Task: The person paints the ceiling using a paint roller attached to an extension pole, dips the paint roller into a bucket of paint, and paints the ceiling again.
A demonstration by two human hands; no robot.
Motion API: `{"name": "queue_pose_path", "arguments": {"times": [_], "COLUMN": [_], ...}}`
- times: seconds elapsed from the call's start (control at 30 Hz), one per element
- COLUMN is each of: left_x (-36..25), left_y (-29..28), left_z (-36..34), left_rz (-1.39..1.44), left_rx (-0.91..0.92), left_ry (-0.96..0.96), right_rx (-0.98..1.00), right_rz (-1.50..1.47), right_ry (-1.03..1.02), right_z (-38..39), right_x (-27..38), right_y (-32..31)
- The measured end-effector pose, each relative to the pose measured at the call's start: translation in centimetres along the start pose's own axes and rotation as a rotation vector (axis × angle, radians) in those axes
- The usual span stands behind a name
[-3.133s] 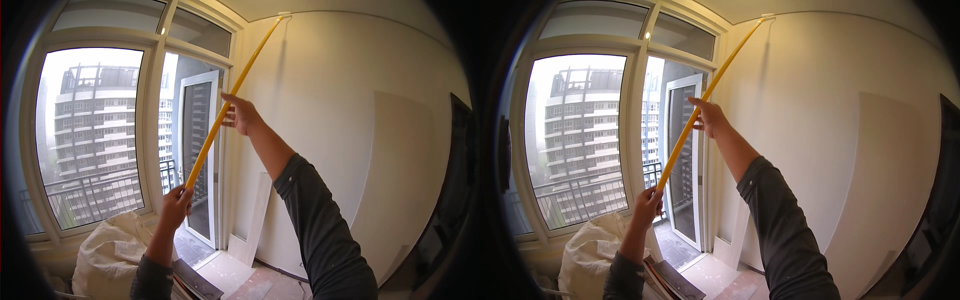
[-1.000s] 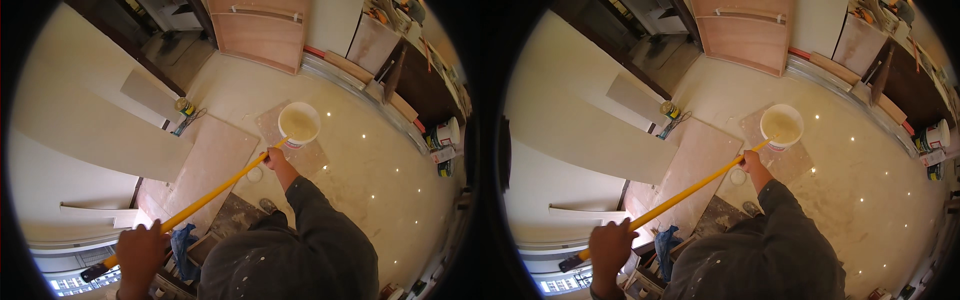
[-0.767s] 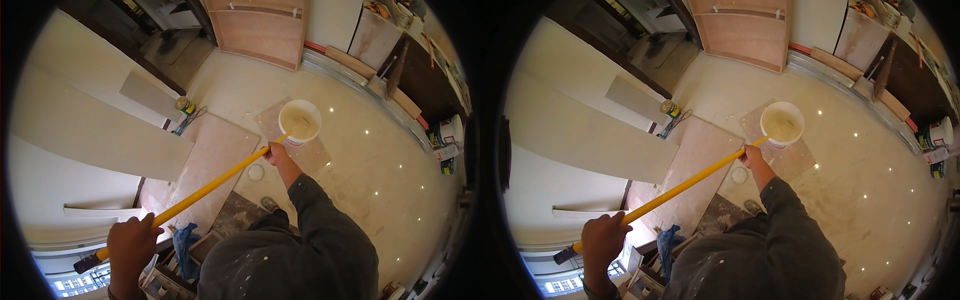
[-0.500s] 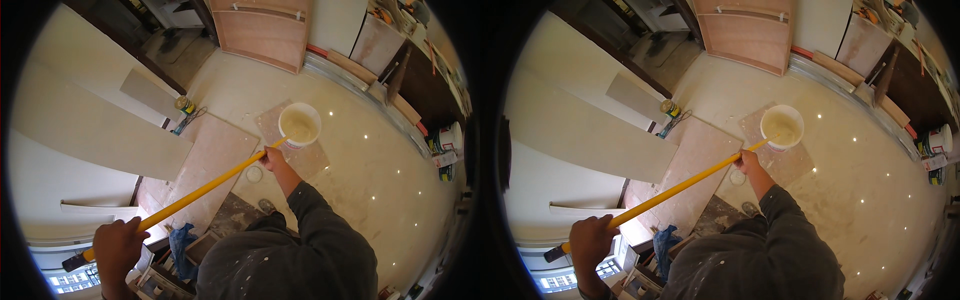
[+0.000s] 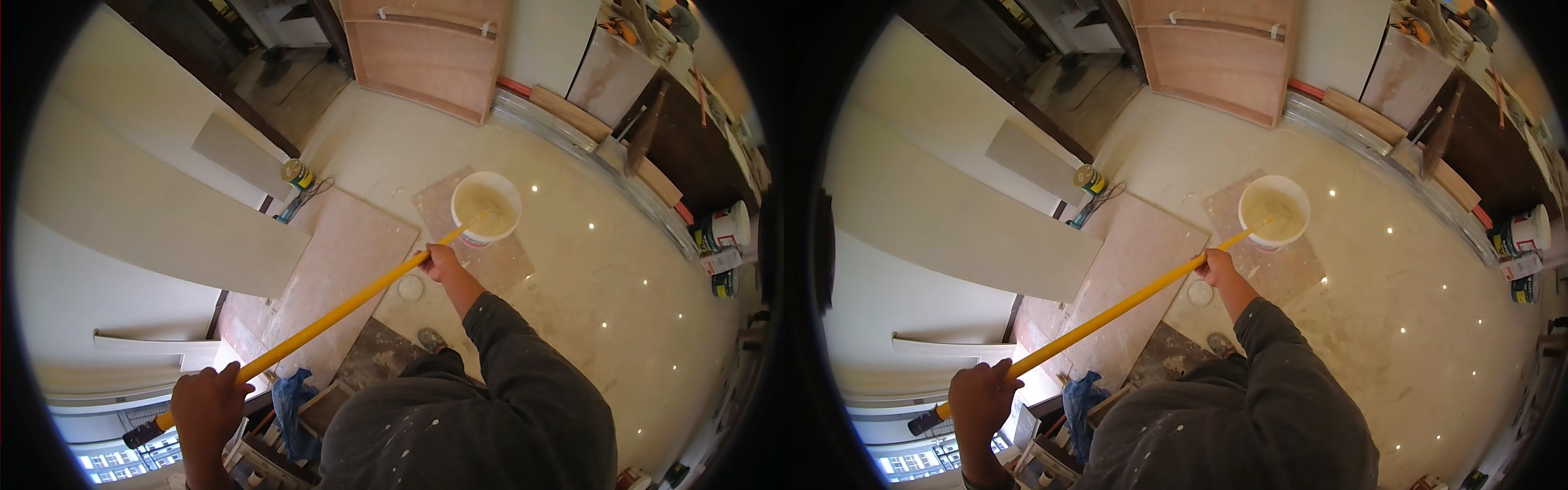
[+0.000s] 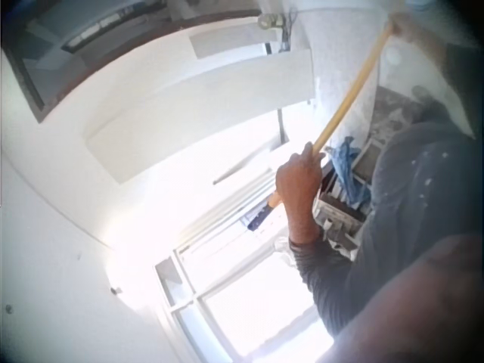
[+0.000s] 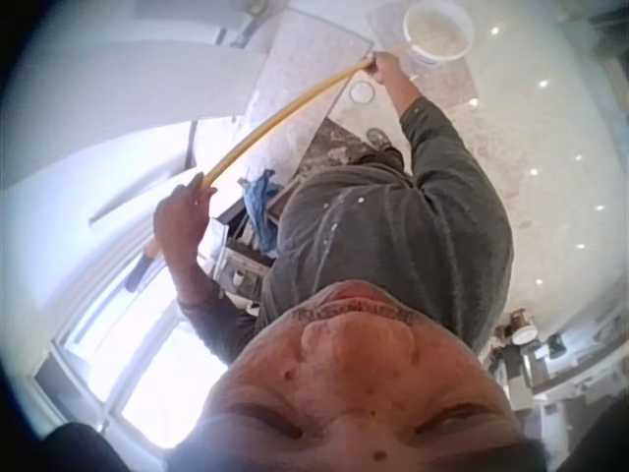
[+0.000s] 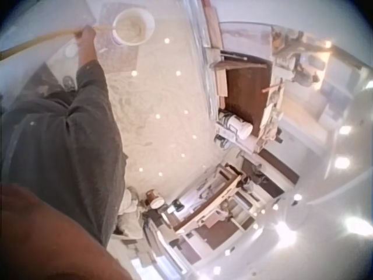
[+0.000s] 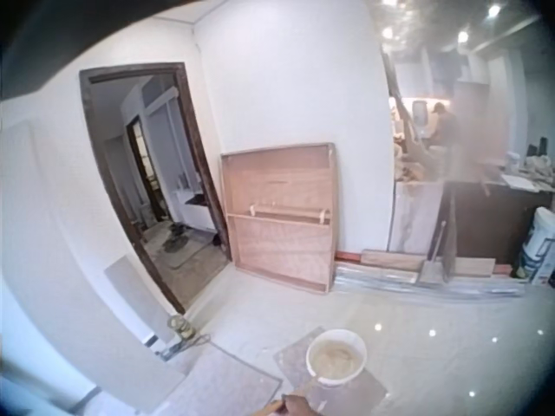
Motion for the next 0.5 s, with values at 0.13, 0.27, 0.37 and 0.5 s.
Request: {"name": "queue_pose_path", "arguments": {"times": [0.13, 0.27, 0.37, 0.5], "left_x": [4.3, 7.2, 5.8, 6.7], "left_y": [0.5, 1.6, 5.1, 6.0], "left_z": [4.3, 7.9, 8.2, 10.1], "left_rz": [0.075, 0.216, 0.214, 0.185], "left_rx": [-0.023, 0.075, -0.081, 0.014], "left_ry": [-0.099, -0.172, -0.129, -0.230], "right_rx": [0.029, 0.126, 0.054, -0.010], "right_rz": [0.087, 0.214, 0.212, 0.195], "right_ry": [0.023, 0.109, 0.087, 0.114], "right_z": [3.9, 7.6, 5.4, 5.6], "right_x": [-3.3, -5.2, -4.8, -6.1], "right_y": [2.2, 1.4, 0.5, -0.2]}}
Point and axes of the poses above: each hand's wrist, its own z-axis away from the middle knuckle, its own y-axis out of the palm, x = y × z, the point moved 1 cm from there along -z, towards the middle knuckle, and after that the axes turned 4 degrees about y, right-handed, at the moved point
